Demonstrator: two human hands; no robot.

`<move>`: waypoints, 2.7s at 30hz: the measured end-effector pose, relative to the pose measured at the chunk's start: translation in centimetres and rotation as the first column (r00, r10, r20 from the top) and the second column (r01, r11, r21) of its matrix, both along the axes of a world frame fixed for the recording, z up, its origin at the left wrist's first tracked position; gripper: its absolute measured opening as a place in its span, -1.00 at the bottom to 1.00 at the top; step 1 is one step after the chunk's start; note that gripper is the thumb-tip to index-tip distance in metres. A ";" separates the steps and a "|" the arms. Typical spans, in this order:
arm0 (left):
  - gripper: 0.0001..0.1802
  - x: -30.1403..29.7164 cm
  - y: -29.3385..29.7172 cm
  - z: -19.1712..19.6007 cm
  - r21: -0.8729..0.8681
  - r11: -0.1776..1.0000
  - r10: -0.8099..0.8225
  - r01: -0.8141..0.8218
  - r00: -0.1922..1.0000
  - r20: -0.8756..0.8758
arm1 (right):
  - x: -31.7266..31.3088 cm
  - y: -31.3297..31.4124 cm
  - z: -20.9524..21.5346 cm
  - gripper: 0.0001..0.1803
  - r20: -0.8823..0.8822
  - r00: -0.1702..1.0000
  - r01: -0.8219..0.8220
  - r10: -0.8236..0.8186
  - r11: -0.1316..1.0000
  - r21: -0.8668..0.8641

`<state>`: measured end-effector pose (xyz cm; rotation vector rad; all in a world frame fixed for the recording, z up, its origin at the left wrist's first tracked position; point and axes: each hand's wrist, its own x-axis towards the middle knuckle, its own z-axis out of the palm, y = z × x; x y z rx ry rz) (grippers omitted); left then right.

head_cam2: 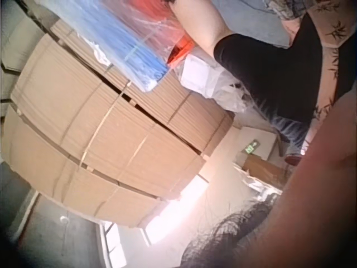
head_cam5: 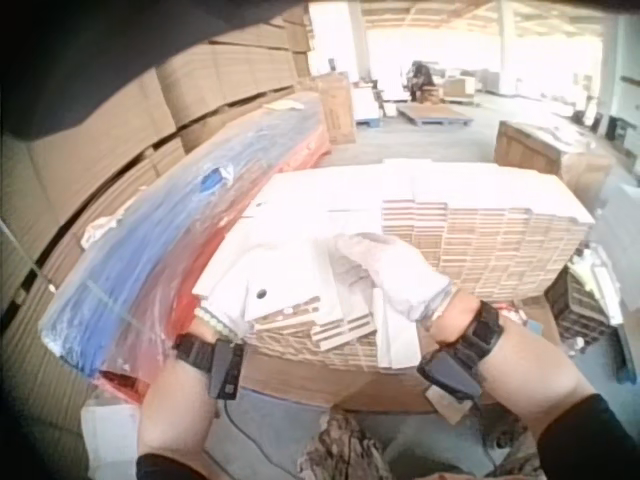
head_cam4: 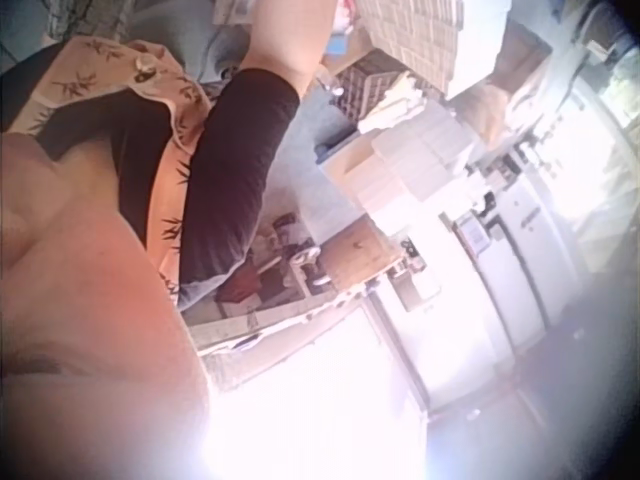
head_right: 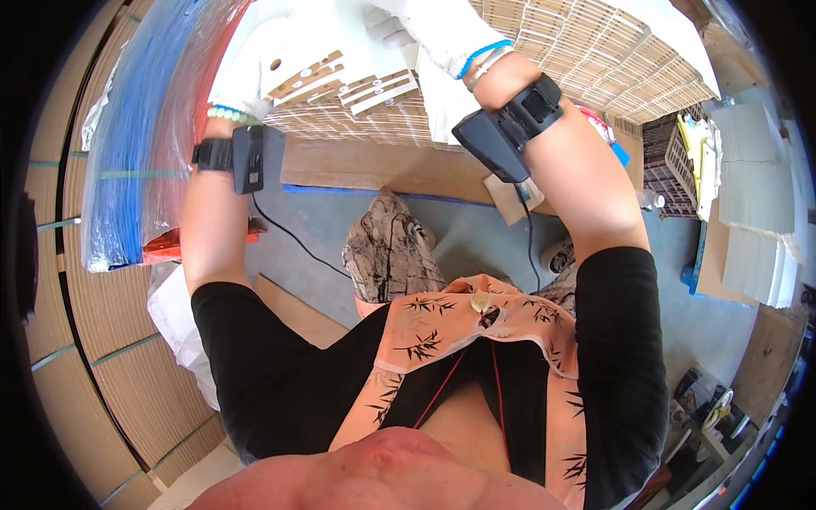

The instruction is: The recorder applies white filler to the edges and surfaces of furniture panels using a sponge and a scraper to fix imperfections.

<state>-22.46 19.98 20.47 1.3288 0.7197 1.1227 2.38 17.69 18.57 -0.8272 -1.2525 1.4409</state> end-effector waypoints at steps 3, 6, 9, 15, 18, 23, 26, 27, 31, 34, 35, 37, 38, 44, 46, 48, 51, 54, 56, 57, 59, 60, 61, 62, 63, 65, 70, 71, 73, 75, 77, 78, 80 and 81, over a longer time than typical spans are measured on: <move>-0.52 -2.2 -1.7 -0.9 0.002 0.998 0.070 -0.070 0.995 -0.067 | 1.4 -2.2 1.8 -0.57 0.073 0.990 0.120 -0.117 0.992 -0.042; -0.51 -4.4 -4.6 -2.2 -0.013 0.992 0.124 -0.127 0.981 -0.146 | 3.3 -4.3 1.7 -0.55 -0.048 0.994 0.089 -0.097 0.986 -0.142; -0.50 -4.7 -8.1 -3.3 -0.022 0.996 0.077 -0.082 0.982 -0.175 | 5.7 -6.6 -0.5 -0.52 0.039 0.998 -0.035 0.039 0.994 -0.100; -0.52 2.9 -14.5 -1.9 -0.037 0.972 -0.233 0.230 0.958 -0.169 | 1.6 -15.8 -1.8 -0.48 0.024 0.985 0.159 -0.172 0.948 0.276; -0.50 10.1 -17.9 -1.0 0.004 0.963 -0.264 0.270 0.945 -0.191 | 5.2 -20.5 -0.8 -0.48 -0.225 0.962 0.178 -0.154 0.979 0.094; -0.47 18.4 -21.8 -2.3 0.102 0.898 -0.406 0.427 0.897 -0.174 | 15.2 -26.0 -3.3 -0.39 0.030 0.962 0.258 -0.273 0.937 0.234; -0.55 23.7 -19.3 -6.8 0.150 0.849 -0.480 0.507 0.858 -0.181 | 15.8 -29.9 -3.9 -0.36 0.167 0.887 0.398 -0.430 0.896 0.196; -0.59 25.3 -19.1 -7.8 0.137 0.805 -0.557 0.577 0.815 -0.162 | 16.4 -30.6 -5.4 -0.37 -0.008 0.923 0.384 -0.384 0.922 0.044; -0.61 28.9 -18.2 -13.6 -0.266 0.741 -0.619 0.616 0.781 0.086 | 19.4 -30.8 -10.7 -0.30 0.280 0.881 0.421 -0.381 0.902 -0.099; -0.47 30.7 -16.7 -18.5 -0.473 0.721 -0.552 0.507 0.832 0.051 | 20.5 -29.0 -12.4 -0.03 0.021 0.886 0.455 -0.463 0.860 -0.231; -0.46 31.0 -15.9 -19.8 -0.488 0.713 -0.578 0.504 0.816 -0.002 | 21.7 -29.3 -12.9 0.04 0.029 0.907 0.409 -0.421 0.860 -0.305; -0.45 33.3 -18.6 -18.2 -0.674 0.623 -0.535 0.398 0.845 0.005 | 23.6 -30.8 -16.8 0.12 0.105 0.885 0.458 -0.453 0.807 -0.374; -0.43 32.4 -16.7 -21.1 -0.679 0.612 -0.600 0.406 0.797 -0.063 | 23.8 -30.2 -18.0 0.15 0.157 0.878 0.477 -0.452 0.805 -0.352; -0.26 37.6 -13.9 -20.6 -0.843 0.458 -0.676 0.281 0.726 -0.125 | 29.9 -27.3 -18.7 0.29 0.180 0.943 0.329 -0.282 0.692 -0.643; -0.24 39.3 -13.6 -20.8 -0.778 0.569 -0.677 0.265 0.688 -0.260 | 31.0 -27.0 -20.9 0.32 0.107 0.935 0.342 -0.339 0.775 -0.531; -0.21 40.5 -14.3 -20.9 -0.698 0.679 -0.669 0.227 0.584 -0.461 | 31.3 -28.1 -21.9 0.33 0.001 0.918 0.334 -0.396 0.773 -0.539; -0.22 40.6 -15.9 -21.7 -0.743 0.625 -0.724 0.240 0.534 -0.437 | 30.6 -30.7 -21.1 0.34 -0.112 0.867 0.358 -0.486 0.764 -0.537; -0.17 40.5 -18.2 -18.8 -0.772 0.579 -0.757 0.262 0.525 -0.389 | 29.4 -34.0 -15.1 0.31 -0.261 0.771 0.228 -0.581 0.634 -0.739; -0.22 42.1 -19.4 -15.0 -0.815 0.525 -0.813 0.245 0.428 -0.395 | 30.4 -36.6 -10.5 0.23 -0.180 0.762 0.257 -0.622 0.545 -0.798; -0.29 42.3 -19.8 -14.1 -0.876 0.382 -0.896 0.294 0.352 -0.273 | 30.7 -38.1 -8.5 0.24 -0.170 0.746 0.277 -0.644 0.532 -0.800; -0.35 43.8 -21.4 -11.2 -0.915 0.227 -0.957 0.335 0.251 -0.145 | 29.7 -41.2 -7.6 0.25 -0.195 0.654 0.354 -0.731 0.523 -0.775; -0.41 44.9 -22.4 -9.1 -0.927 0.158 -0.961 0.341 0.270 -0.065 | 29.9 -42.5 -6.1 0.25 -0.198 0.641 0.363 -0.742 0.520 -0.773; -0.45 45.6 -23.1 -6.5 -0.935 0.100 -0.956 0.339 0.295 0.005 | 30.1 -43.5 -4.0 0.24 -0.142 0.640 0.409 -0.755 0.491 -0.770; -0.46 46.9 -23.6 -4.0 -0.906 0.125 -0.974 0.403 0.226 -0.034 | 30.4 -44.4 -1.8 0.24 -0.084 0.635 0.456 -0.768 0.460 -0.761; -0.46 47.9 -23.9 -2.5 -0.902 0.141 -0.973 0.407 0.224 -0.051 | 31.3 -45.1 0.4 0.24 -0.095 0.633 0.461 -0.768 0.473 -0.751; -0.44 49.7 -24.6 -0.3 -0.780 0.061 -0.998 0.623 0.042 -0.045 | 32.4 -46.9 4.2 0.25 0.048 0.652 0.557 -0.757 0.435 -0.708; -0.11 60.7 -28.9 8.7 -0.704 -0.271 -0.962 0.656 -0.197 0.187 | 36.3 -53.5 8.9 0.26 0.028 0.558 0.676 -0.829 0.435 -0.595; -0.11 62.3 -31.1 10.2 -0.703 -0.264 -0.964 0.660 -0.192 0.182 | 37.5 -55.2 9.7 0.26 0.057 0.536 0.715 -0.842 0.418 -0.560; -0.03 65.8 -34.2 12.5 -0.639 -0.198 -0.980 0.743 -0.141 0.140 | 40.8 -57.4 11.5 0.26 0.069 0.512 0.754 -0.856 0.409 -0.513; -0.07 68.5 -35.8 10.7 -0.537 -0.174 -0.968 0.826 -0.243 -0.061 | 43.8 -59.4 14.5 0.27 0.027 0.448 0.798 -0.894 0.386 -0.464; -0.08 72.0 -38.2 12.0 -0.433 -0.180 -0.933 0.883 -0.293 -0.210 | 46.9 -62.4 14.9 0.27 0.259 0.456 0.848 -0.852 0.327 -0.416; -0.15 73.3 -39.2 12.0 -0.343 -0.157 -0.898 0.926 -0.279 -0.339 | 48.7 -63.5 15.2 0.27 0.338 0.458 0.868 -0.822 0.330 -0.372; -0.27 76.7 -40.9 12.8 -0.129 -0.239 -0.738 0.963 -0.266 -0.620 | 51.6 -65.3 14.7 0.29 0.493 0.404 0.913 -0.771 0.309 -0.264; -0.31 78.5 -41.8 13.5 -0.004 -0.317 -0.606 0.949 -0.205 -0.769 | 53.3 -65.8 14.8 0.29 0.508 0.382 0.924 -0.772 0.314 -0.217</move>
